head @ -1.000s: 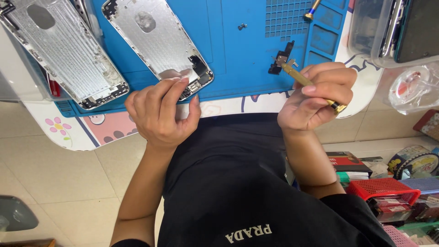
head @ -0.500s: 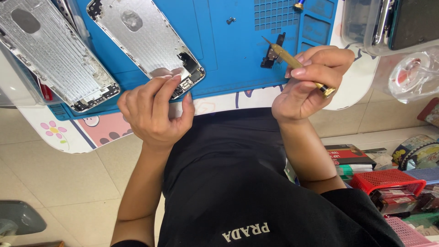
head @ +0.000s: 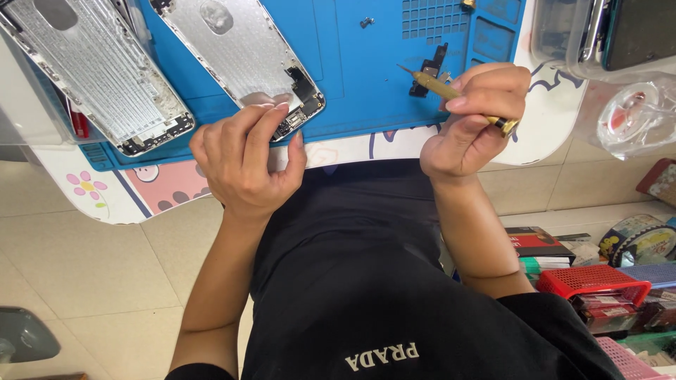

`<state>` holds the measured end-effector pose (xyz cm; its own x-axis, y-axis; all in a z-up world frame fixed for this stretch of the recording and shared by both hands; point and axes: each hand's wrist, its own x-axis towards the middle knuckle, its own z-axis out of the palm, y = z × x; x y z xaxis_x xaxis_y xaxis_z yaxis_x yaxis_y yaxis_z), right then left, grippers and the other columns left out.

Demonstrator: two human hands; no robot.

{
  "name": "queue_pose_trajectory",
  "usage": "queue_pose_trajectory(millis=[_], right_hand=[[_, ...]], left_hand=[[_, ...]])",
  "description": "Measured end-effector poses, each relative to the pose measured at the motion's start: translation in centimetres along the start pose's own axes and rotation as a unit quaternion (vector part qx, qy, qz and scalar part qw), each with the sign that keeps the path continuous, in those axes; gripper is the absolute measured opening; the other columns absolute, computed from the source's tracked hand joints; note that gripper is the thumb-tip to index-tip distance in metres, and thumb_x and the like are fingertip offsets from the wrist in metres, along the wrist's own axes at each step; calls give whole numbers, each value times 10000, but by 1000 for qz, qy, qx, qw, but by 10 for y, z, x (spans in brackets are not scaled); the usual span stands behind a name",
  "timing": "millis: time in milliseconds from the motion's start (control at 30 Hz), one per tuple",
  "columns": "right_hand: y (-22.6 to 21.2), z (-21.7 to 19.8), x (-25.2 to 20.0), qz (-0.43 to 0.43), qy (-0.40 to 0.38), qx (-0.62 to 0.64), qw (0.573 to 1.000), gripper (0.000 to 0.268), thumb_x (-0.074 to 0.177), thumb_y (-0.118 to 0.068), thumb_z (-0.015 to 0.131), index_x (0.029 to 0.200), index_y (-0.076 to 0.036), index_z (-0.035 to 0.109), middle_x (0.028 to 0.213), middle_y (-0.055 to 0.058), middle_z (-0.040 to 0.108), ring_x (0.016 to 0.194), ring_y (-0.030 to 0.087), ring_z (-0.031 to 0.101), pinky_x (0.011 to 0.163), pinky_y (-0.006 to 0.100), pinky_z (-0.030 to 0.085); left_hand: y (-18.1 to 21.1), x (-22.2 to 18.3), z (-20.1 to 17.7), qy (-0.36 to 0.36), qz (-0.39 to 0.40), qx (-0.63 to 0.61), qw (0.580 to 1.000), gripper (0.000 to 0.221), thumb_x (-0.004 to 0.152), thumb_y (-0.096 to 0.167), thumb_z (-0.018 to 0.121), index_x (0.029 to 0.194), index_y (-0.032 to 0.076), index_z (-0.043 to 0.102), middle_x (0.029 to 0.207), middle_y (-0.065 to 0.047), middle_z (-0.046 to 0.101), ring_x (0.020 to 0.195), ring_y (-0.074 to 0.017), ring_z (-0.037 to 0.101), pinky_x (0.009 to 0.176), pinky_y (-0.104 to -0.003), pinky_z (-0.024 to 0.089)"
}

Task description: The person uses a precision screwdriver to unscrew components from a disassembled smartphone on a blue repair mat, then removes and repositions small internal parts and brackets by hand, working across multiple phone chassis laid on the mat.

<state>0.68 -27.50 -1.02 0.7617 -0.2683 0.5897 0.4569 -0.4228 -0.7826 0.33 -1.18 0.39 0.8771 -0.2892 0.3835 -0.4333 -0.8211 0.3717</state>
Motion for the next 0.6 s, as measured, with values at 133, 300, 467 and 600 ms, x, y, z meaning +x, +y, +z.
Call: queue_pose_trajectory(millis=[133,300,467,600], right_hand=[[4,-4,-3,-16,-49,-19,998,359,1132,-380,439,976,-77,551,976,81,486,896,213,524,768,272,458],[-4,0,-1,27,-68,-30,997,370,1141,-389,469,993,-69,582,998,82,502,877,191,543,789,289,439],[-4,2,3,11,-86,-38,995,356,1144,-368,478,990,-64,579,956,80,520,865,199,539,779,294,442],[-3,2,3,10,-92,-43,995,356,1148,-363,481,992,-60,585,949,81,531,860,198,538,770,297,436]], left_hand=[[-3,-2,4,10,5,1,1000,331,957,290,807,1236,125,741,1180,-1,668,1041,-184,607,1018,-395,361],[-2,-2,3,11,9,-2,1000,326,972,290,805,1244,120,744,1187,-6,664,1041,-189,605,1019,-392,365],[-2,-1,3,17,9,-2,1000,328,970,287,811,1251,129,745,1192,-7,661,1037,-190,601,1012,-387,369],[-2,-2,2,17,9,-1,1000,335,969,288,816,1257,131,744,1197,-7,656,1037,-193,599,1012,-389,369]])
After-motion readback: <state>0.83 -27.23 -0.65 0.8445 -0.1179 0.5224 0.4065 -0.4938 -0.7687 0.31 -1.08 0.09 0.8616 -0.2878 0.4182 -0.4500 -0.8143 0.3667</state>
